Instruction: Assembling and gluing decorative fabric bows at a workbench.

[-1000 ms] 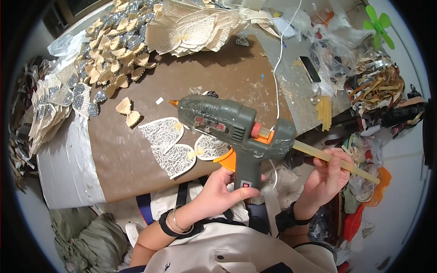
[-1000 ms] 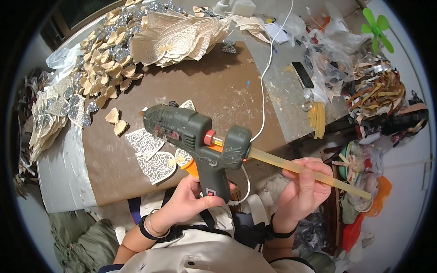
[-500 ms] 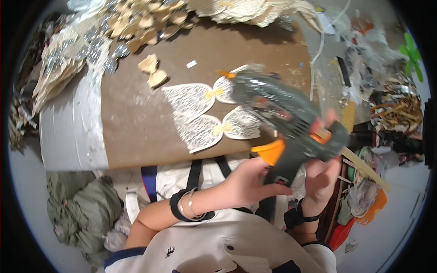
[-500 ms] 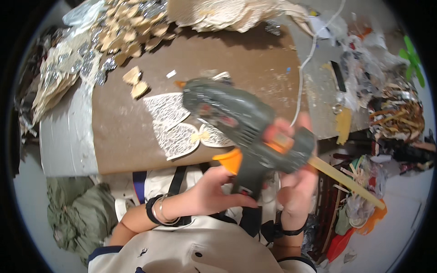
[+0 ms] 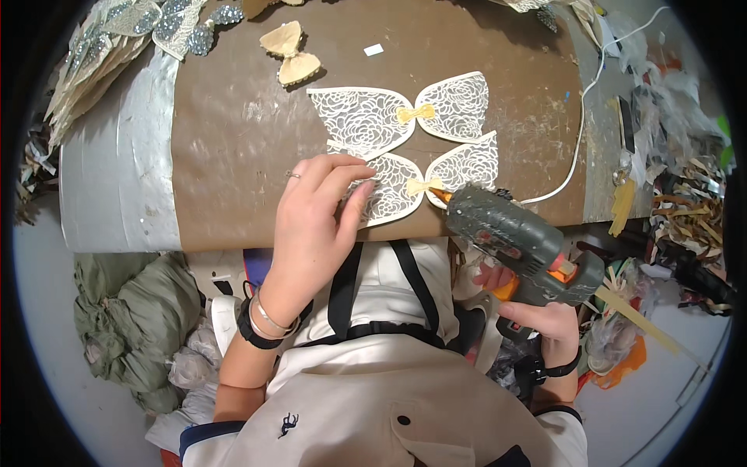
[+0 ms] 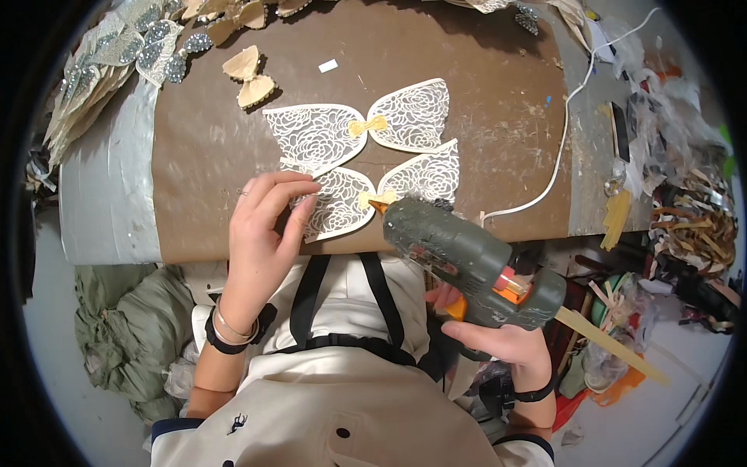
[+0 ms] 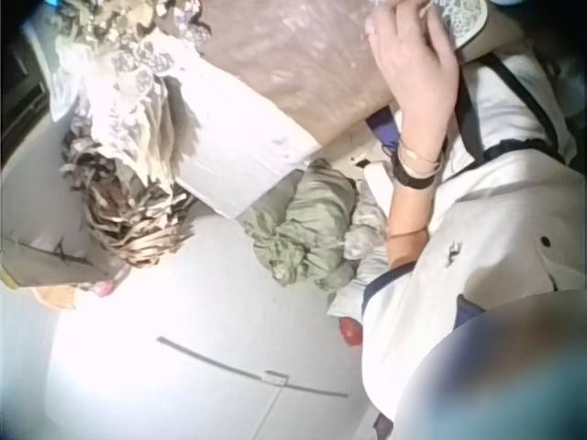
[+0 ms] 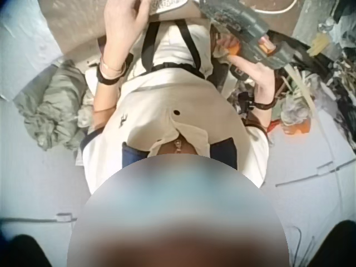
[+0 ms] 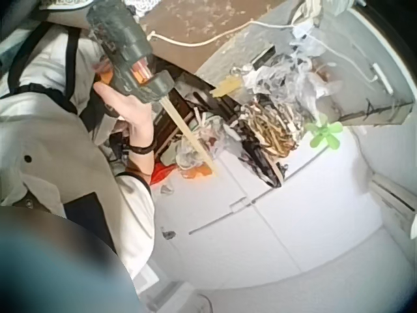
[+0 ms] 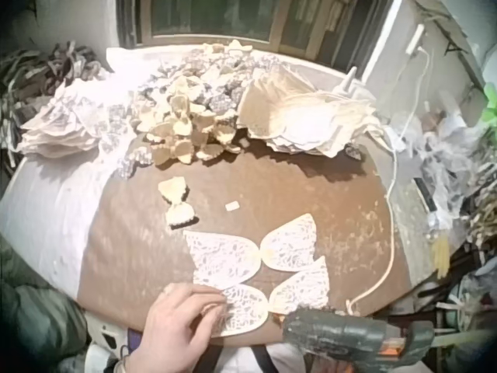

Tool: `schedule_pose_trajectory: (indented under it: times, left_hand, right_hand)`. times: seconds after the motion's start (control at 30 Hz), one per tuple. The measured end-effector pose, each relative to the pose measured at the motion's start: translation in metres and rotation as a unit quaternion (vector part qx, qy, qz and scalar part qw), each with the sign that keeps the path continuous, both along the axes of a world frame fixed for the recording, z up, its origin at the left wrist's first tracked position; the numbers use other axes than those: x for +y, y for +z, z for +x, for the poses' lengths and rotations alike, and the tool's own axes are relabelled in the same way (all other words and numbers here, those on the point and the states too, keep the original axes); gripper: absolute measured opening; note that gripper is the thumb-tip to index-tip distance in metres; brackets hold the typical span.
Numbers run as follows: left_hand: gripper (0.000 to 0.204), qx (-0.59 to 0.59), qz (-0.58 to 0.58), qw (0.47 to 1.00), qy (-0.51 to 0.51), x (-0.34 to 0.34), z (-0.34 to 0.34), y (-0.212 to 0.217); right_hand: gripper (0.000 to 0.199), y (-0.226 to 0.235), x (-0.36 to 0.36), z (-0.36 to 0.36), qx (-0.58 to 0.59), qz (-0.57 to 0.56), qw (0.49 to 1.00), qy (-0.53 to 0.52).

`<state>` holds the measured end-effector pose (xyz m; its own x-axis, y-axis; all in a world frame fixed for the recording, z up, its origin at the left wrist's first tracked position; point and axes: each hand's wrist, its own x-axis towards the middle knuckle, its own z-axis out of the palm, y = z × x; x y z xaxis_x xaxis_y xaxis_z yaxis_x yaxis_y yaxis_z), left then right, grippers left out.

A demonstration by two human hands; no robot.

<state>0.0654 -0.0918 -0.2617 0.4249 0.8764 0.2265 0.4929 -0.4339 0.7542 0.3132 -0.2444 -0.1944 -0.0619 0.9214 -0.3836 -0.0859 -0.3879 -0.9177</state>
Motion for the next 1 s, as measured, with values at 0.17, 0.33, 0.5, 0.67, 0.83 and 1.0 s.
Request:
schedule_pose_trajectory:
  times: [0.17,0.33,0.5,0.67,0.83,1.0]
  left_hand:
    - [0.013,-0.008,0.013,1.000,-0.003,-0.004,-0.002,-0.017]
    - [0.012,-0.037,-0.001,0.999,-0.008,-0.003,-0.007,-0.022]
    - [0.011,-0.040,-0.023,0.999,-0.004,-0.003,-0.007,-0.023]
    - [0.013,-0.037,0.001,0.999,-0.012,-0.002,-0.007,-0.025]
    - [0.012,-0.034,-0.015,0.999,-0.005,-0.003,-0.007,-0.024]
    - [0.012,-0.026,-0.015,1.000,-0.009,-0.003,-0.006,-0.022]
  right_hand:
    - [0.023,0.000,0.004,-0.012,-0.075,-0.055,0.995,-0.046]
    - [0.019,0.003,0.011,-0.018,-0.221,-0.091,0.971,0.011]
    - [0.016,0.000,0.014,-0.022,-0.234,-0.096,0.967,-0.006]
    - [0.013,0.001,0.017,-0.026,-0.246,-0.117,0.962,-0.018]
    - [0.013,0.010,0.017,-0.030,-0.246,-0.160,0.956,-0.029]
    - [0.015,0.008,0.010,-0.027,-0.282,-0.146,0.948,-0.029]
